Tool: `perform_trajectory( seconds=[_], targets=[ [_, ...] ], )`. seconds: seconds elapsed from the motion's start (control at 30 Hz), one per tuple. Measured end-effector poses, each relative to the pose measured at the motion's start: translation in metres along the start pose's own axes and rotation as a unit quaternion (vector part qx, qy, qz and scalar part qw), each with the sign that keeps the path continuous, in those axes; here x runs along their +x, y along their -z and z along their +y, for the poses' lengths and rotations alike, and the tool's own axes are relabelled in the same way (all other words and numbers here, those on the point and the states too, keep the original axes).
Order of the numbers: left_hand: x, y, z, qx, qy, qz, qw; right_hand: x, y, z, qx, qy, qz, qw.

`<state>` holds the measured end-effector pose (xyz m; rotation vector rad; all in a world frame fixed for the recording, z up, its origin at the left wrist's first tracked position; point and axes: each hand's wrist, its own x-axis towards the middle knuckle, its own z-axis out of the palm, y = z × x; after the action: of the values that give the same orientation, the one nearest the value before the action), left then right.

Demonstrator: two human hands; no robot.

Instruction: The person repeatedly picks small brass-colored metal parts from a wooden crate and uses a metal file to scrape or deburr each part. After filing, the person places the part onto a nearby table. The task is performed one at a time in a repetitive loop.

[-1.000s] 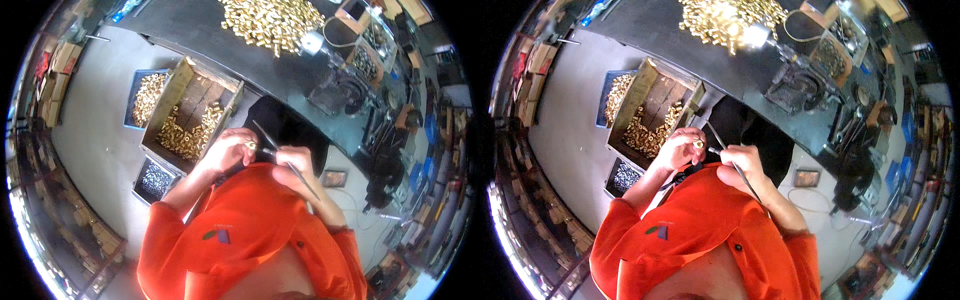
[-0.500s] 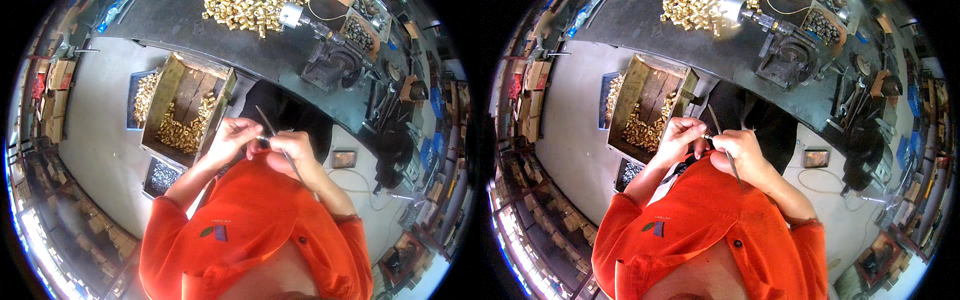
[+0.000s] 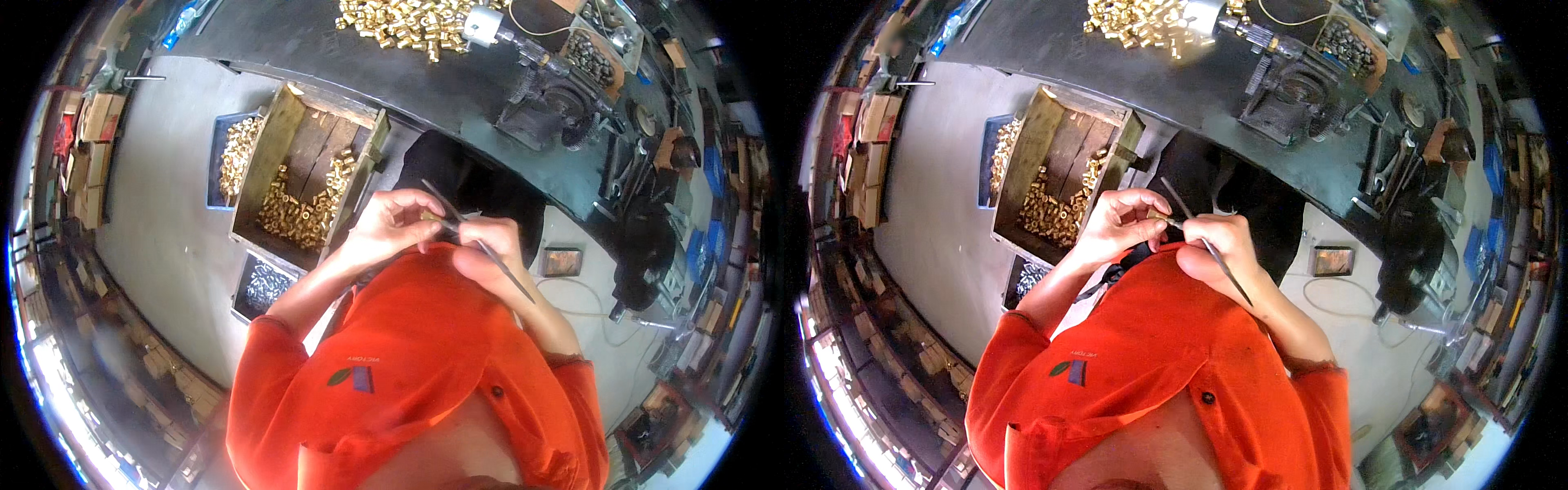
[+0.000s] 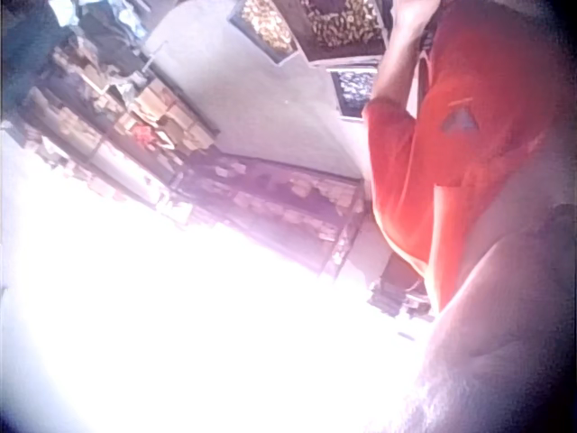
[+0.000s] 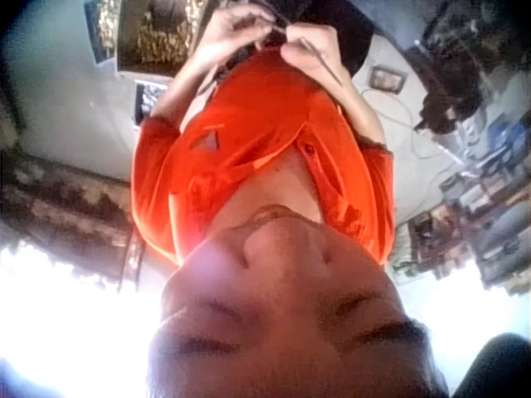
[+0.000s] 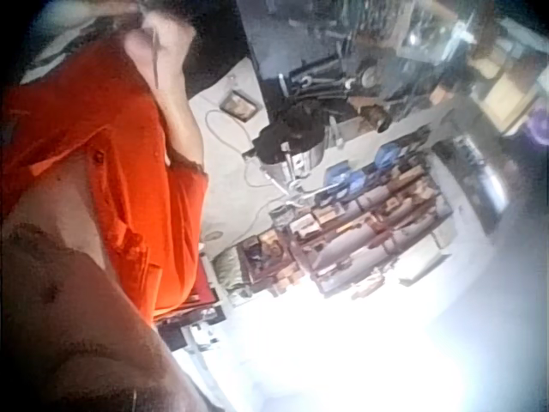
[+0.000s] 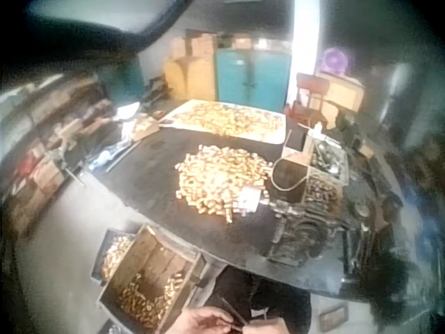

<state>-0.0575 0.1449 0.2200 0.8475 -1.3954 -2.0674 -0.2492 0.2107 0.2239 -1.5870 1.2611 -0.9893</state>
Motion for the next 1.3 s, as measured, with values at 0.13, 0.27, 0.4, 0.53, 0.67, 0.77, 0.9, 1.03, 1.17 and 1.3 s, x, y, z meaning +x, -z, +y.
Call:
perform_trajectory(
  seconds=[0.13,0.27,0.4,0.53,0.67,0.77,0.9,1.03,1.17,1.3],
  targets=[
    [0.005,0.006,-0.007,0.317,-0.143,0.11,0.931,-0.009,0.023,-0.028,0.009,0.006,-0.007,1.0],
    [0.012,0.02,-0.024,0.465,-0.221,0.152,0.844,-0.012,0.026,-0.049,0.013,0.102,-0.038,0.994],
    [0.014,0.021,-0.023,0.467,-0.19,0.152,0.85,-0.012,0.023,-0.055,0.006,0.096,-0.068,0.993],
    [0.011,0.021,-0.019,0.475,-0.19,0.153,0.846,-0.009,0.017,-0.053,0.004,0.064,-0.081,0.995],
    [0.012,0.021,-0.026,0.466,-0.253,0.152,0.834,0.0,0.007,-0.041,0.024,0.052,-0.093,0.994],
    [0.014,0.011,-0.019,0.464,-0.237,0.13,0.843,0.012,-0.004,-0.031,-0.016,0.033,-0.087,0.996],
    [0.024,0.012,-0.025,0.459,-0.241,0.105,0.849,0.018,-0.009,-0.018,-0.073,0.063,-0.065,0.993],
    [0.041,0.042,-0.022,0.521,-0.193,0.15,0.818,0.007,0.013,-0.035,-0.08,0.115,-0.048,0.989],
    [0.084,0.069,-0.002,0.551,-0.193,0.194,0.788,-0.003,0.026,-0.042,-0.073,0.098,-0.024,0.992],
    [0.161,0.085,0.051,0.604,-0.207,0.224,0.737,-0.001,0.019,-0.047,-0.056,0.085,-0.026,0.994]
  ],
)
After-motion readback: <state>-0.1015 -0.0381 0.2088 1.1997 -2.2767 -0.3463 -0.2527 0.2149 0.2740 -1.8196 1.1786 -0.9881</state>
